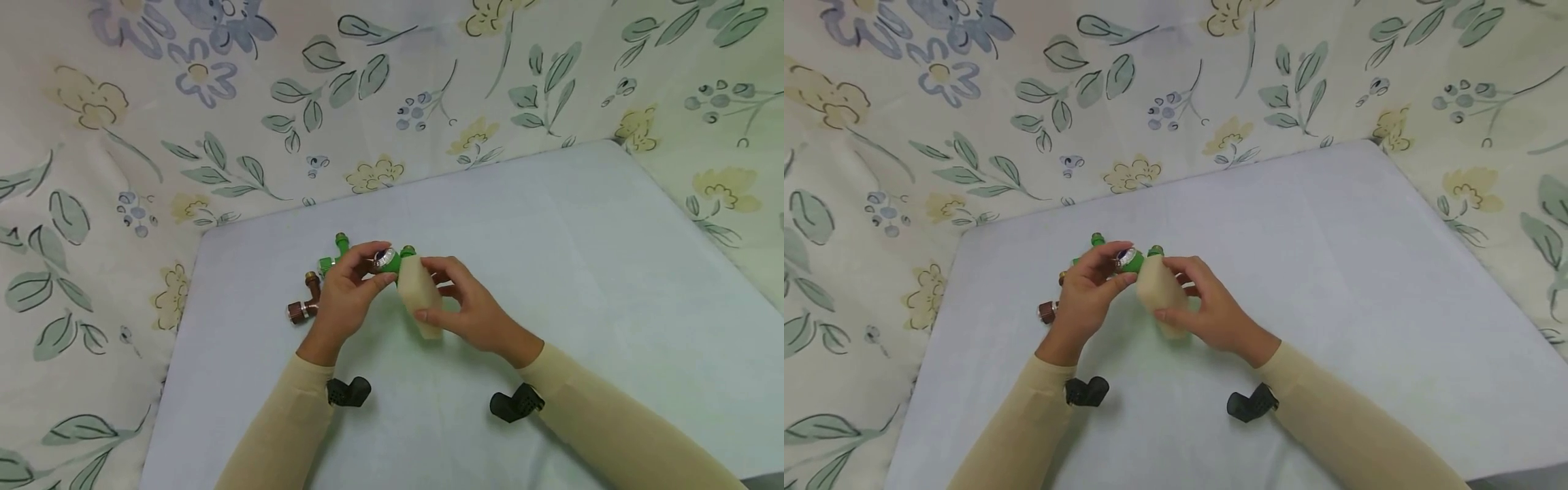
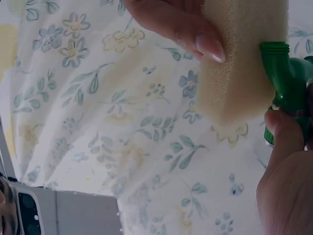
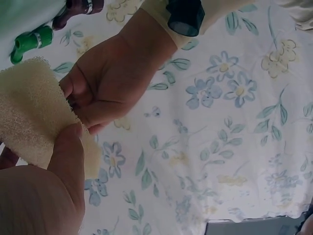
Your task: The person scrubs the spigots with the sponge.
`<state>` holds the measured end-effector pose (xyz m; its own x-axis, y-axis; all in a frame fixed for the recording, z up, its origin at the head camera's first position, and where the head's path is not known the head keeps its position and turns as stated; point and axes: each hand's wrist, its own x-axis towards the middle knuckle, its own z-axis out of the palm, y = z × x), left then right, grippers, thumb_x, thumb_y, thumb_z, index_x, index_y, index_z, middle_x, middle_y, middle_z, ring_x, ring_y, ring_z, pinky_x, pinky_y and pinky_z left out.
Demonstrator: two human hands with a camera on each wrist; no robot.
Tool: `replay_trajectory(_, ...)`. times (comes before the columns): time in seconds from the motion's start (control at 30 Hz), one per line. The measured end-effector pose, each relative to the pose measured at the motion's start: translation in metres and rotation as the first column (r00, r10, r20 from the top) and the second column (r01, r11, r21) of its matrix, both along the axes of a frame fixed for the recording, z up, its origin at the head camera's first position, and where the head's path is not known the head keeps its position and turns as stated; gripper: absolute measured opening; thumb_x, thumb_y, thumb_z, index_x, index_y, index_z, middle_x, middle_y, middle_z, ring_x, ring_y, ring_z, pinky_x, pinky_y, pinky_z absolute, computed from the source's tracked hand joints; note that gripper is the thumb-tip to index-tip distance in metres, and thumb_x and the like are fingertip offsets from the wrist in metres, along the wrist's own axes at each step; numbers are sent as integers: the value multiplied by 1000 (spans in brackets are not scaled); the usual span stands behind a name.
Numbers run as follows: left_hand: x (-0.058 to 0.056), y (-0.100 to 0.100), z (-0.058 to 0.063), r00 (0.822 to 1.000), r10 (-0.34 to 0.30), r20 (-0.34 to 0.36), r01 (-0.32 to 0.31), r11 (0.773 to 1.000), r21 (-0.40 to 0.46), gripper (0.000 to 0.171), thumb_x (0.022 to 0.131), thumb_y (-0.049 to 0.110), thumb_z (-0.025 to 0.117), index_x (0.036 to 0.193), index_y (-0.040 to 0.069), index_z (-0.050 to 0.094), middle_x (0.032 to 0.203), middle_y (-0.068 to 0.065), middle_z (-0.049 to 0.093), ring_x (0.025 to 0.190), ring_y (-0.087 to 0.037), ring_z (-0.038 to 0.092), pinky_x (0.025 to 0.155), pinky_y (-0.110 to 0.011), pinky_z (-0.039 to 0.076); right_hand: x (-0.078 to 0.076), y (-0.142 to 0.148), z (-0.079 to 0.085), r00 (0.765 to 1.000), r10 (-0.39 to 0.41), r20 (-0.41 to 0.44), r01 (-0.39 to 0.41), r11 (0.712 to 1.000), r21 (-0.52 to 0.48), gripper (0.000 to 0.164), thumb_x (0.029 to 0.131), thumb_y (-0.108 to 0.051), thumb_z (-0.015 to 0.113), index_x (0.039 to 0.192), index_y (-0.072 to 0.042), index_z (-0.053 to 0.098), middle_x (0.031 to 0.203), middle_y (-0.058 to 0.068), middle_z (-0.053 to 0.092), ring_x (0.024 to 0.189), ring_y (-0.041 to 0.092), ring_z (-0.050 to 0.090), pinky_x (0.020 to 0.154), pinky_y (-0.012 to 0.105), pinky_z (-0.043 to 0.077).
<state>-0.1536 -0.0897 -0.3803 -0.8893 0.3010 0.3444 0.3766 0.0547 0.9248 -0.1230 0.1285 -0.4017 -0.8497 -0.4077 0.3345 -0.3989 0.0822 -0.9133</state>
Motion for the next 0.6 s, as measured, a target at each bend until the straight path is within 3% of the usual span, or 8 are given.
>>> replay_trajectory(0.17,-3,-2,-5,1000,-15,-23,15,1000,-10,48,88,-9,63,133,4,54,129,-9,53,101,-25,54,83,-31,52,-4,4,-5,1000,-18,2,18,999,-40,65,84,-3,74,140,-9,41,130,3,47,111,27,47,90,50,46)
replay_trajectory(0.33,-12,-8,-18,994,-57,97,45,991,122,41,90,-6,62,129,3,52,121,-16,51,100,-29,57,86,-40,52,-8,11,-13,999,-14,38,19,990,-143,68,82,4,73,140,-13,42,128,6,49,111,29,47,91,43,46)
replay_trajectory(0.43,-16,-10,-25,985,-36,171,8,986,165,40,89,0,67,126,4,52,116,-18,53,99,-31,58,84,-42,53,-6,12,-6,999,26,33,-19,980,-199,68,81,11,70,140,-9,42,127,12,49,110,34,46,90,43,47)
replay_trajectory(0.6,-16,-10,-29,984,24,179,-50,988,145,42,84,7,75,121,6,57,110,-18,58,95,-32,59,80,-39,55,-1,10,10,997,82,16,-74,960,-269,65,81,17,64,139,0,39,127,20,47,109,40,45,87,46,48)
